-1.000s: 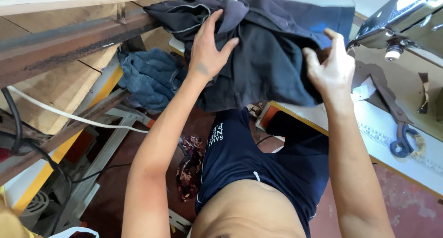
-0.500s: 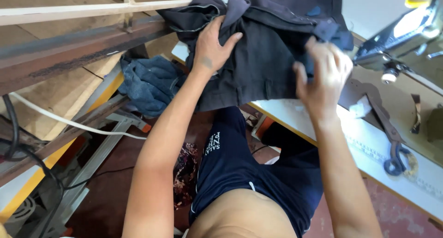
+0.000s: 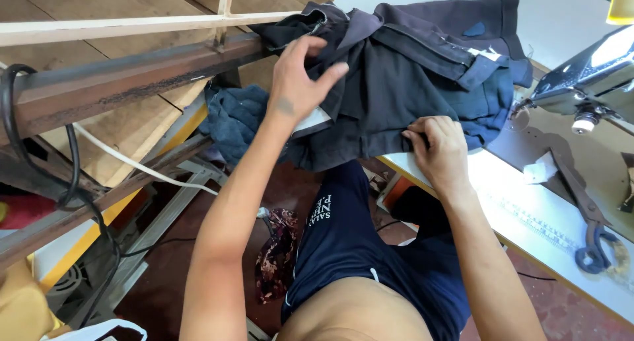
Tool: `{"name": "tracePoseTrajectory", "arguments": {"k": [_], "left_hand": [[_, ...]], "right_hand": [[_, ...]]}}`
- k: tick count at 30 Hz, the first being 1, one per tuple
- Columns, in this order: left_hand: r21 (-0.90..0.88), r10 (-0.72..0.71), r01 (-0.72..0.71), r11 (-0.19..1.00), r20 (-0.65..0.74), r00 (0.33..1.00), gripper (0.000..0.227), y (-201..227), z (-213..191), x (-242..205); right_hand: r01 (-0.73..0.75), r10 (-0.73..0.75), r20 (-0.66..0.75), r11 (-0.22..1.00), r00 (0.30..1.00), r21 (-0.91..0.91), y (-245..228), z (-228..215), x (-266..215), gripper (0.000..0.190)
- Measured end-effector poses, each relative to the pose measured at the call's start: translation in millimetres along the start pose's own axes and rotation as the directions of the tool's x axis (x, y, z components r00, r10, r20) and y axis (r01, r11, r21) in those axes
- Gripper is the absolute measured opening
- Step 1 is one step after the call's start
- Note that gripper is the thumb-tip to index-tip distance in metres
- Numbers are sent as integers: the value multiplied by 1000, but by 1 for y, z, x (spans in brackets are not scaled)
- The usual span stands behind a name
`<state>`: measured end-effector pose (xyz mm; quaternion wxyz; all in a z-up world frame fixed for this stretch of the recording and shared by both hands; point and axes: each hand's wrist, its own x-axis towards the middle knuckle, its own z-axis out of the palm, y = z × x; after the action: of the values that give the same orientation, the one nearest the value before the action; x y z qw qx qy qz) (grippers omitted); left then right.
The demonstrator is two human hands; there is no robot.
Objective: A person is inspecting and preparing a dark-colored jacket at a sewing workstation, checking seams and fabric alignment.
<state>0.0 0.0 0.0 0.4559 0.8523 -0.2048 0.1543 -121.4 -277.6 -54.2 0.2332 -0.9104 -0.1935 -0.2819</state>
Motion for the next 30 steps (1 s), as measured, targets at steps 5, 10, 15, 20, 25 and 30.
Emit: {"name": "tracePoseTrajectory", "arguments": {"k": [5,10,15,20,25,30], "left_hand": [[215,153,-69,974,-404,902,74,8,19,-55],[129,-30,67,989,-272,962,51,-26,46,-84],[-179,-159,120,977,-225,961,18,-45,15,-63],[-436,-186,20,900,-342,921,12,-23,-20,-47],[-568,-263,27,822,-337,904,15,0,-21,-55],[-631,-282,21,776,-316,906,18,-4,-19,-56]], "right_hand": [[6,-5,-99,1000,995,11,17,12,-10,11],[-16,16,-52,1000,999,-10,12,1,-14,11],[0,0,-5,1000,1000,11,20,-6,-14,12],[6,-6,10,996,1000,86,30,-11,-15,10],[-27,24,41,997,999,73,26,-16,-14,12],[-71,66,87,996,994,53,27,-17,-14,14]]}}
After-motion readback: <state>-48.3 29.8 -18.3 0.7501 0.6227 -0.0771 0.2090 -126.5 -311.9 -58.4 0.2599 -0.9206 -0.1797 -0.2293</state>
